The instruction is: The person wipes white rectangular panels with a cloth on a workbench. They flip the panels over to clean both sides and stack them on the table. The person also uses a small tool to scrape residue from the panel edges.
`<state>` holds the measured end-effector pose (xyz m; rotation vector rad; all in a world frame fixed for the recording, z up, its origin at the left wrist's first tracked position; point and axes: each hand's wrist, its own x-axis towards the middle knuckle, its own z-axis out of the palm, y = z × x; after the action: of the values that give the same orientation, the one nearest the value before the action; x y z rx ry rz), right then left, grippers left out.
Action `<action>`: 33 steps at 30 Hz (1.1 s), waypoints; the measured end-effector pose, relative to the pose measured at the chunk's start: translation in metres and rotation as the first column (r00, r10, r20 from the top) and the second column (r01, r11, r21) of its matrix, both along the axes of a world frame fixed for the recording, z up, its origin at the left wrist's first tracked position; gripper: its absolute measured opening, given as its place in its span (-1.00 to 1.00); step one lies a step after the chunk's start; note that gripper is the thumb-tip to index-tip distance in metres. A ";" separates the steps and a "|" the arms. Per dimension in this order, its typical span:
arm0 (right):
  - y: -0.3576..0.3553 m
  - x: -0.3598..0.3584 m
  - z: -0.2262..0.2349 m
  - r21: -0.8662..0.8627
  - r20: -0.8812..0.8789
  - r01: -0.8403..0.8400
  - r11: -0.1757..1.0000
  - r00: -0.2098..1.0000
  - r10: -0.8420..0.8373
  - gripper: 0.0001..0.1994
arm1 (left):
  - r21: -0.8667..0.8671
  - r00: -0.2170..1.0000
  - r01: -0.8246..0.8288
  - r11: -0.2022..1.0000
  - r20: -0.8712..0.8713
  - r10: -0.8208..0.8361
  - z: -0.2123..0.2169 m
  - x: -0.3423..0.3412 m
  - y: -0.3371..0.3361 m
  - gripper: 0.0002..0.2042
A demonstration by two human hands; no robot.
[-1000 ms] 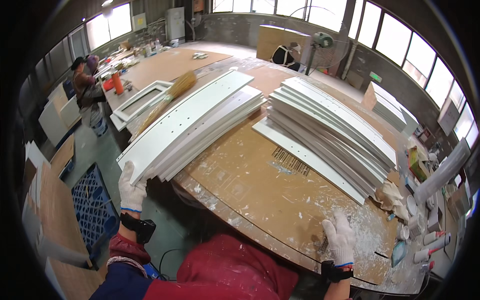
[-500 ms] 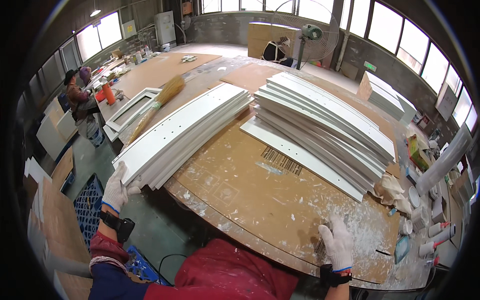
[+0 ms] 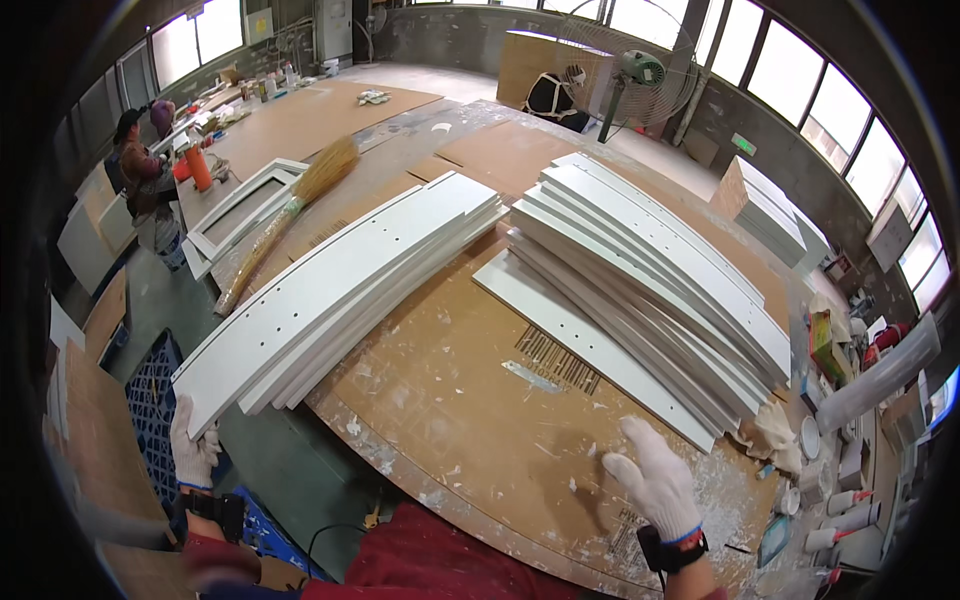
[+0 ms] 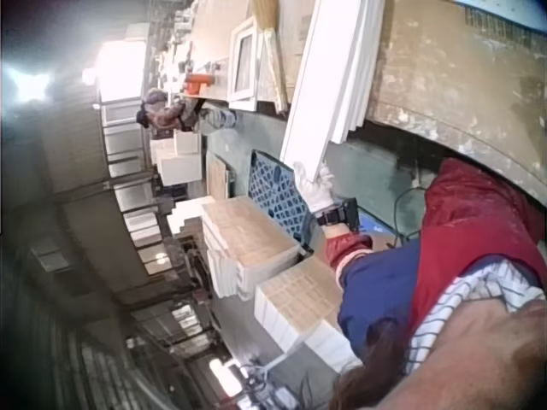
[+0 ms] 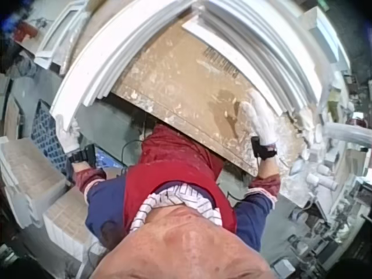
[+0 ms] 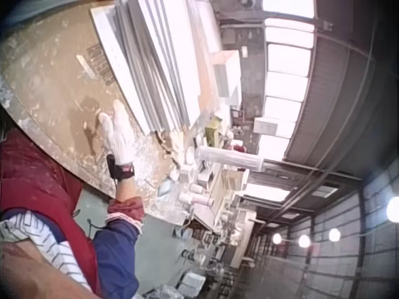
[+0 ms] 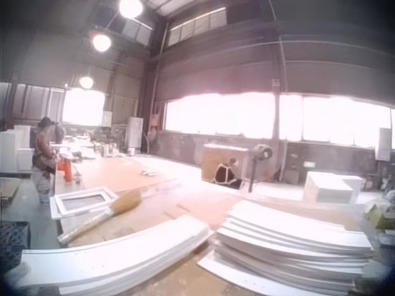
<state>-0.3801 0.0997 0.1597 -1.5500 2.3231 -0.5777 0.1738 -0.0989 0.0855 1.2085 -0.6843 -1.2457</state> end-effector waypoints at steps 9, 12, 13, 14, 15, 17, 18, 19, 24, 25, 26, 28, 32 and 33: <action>-0.298 0.060 0.007 -0.274 -0.465 -0.704 0.655 0.693 0.550 -0.38 | -0.125 0.995 -0.012 0.992 0.095 0.024 -0.046 0.100 0.014 -0.69; -0.365 0.078 -0.009 -0.272 -0.432 -0.721 0.638 0.684 0.588 -0.38 | -0.173 0.961 -0.163 0.971 0.196 0.196 -0.087 0.149 0.019 -0.52; -0.382 0.084 -0.014 -0.281 -0.387 -0.714 0.641 0.696 0.605 -0.37 | -0.154 0.920 -0.185 0.971 0.319 0.226 -0.099 0.171 0.026 -0.50; -0.395 0.088 -0.020 -0.288 -0.337 -0.704 0.649 0.709 0.619 -0.37 | -0.132 0.863 -0.206 0.970 0.442 0.243 -0.108 0.193 0.034 -0.47; -0.405 0.090 -0.023 -0.245 -0.245 -0.701 0.670 0.713 0.657 -0.35 | -0.142 0.794 -0.196 0.970 0.557 0.242 -0.111 0.203 0.039 -0.45; -0.415 0.096 -0.035 -0.178 -0.379 -0.766 0.618 0.633 0.676 -0.35 | -0.189 0.620 -0.155 0.970 0.745 0.244 -0.118 0.216 0.046 -0.43; -0.421 0.098 -0.040 -0.135 -0.444 -0.795 0.592 0.582 0.681 -0.35 | -0.198 0.530 -0.141 0.970 0.812 0.243 -0.122 0.221 0.049 -0.43; -0.425 0.096 -0.039 -0.055 -0.384 -0.787 0.615 0.585 0.714 -0.27 | -0.210 0.429 -0.130 0.969 0.869 0.246 -0.122 0.225 0.055 -0.43; -0.472 0.063 -0.035 0.159 -0.402 -0.603 0.782 0.684 0.609 -0.14 | -0.169 0.061 -0.119 0.978 0.982 0.177 -0.115 0.233 0.078 -0.45; -0.482 0.050 -0.035 0.156 -0.433 -0.497 0.853 0.742 0.511 -0.17 | -0.155 0.026 -0.077 0.985 0.987 0.157 -0.108 0.228 0.074 -0.46; -0.494 0.041 -0.029 0.178 -0.495 -0.378 0.909 0.764 0.414 -0.21 | -0.139 -0.013 -0.039 0.990 0.990 0.139 -0.101 0.222 0.070 -0.46; -0.508 0.017 -0.022 0.146 -0.274 0.103 0.984 0.960 -0.060 -0.29 | -0.112 -0.081 0.042 0.993 0.990 0.115 -0.090 0.211 0.059 -0.47; -0.514 0.002 -0.045 -0.266 -0.301 0.273 0.924 0.887 -0.349 -0.32 | -0.205 0.214 -0.113 0.972 0.950 0.225 -0.086 0.202 0.056 -0.50; -0.507 0.011 -0.040 -0.261 -0.375 0.092 0.961 0.908 -0.189 -0.31 | -0.196 0.096 -0.045 0.980 0.975 0.199 -0.082 0.189 0.052 -0.50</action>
<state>-0.3695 -0.4078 0.1194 -1.7512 2.7770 -0.6466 0.3626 -0.0466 0.0035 1.9259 -1.5867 0.0466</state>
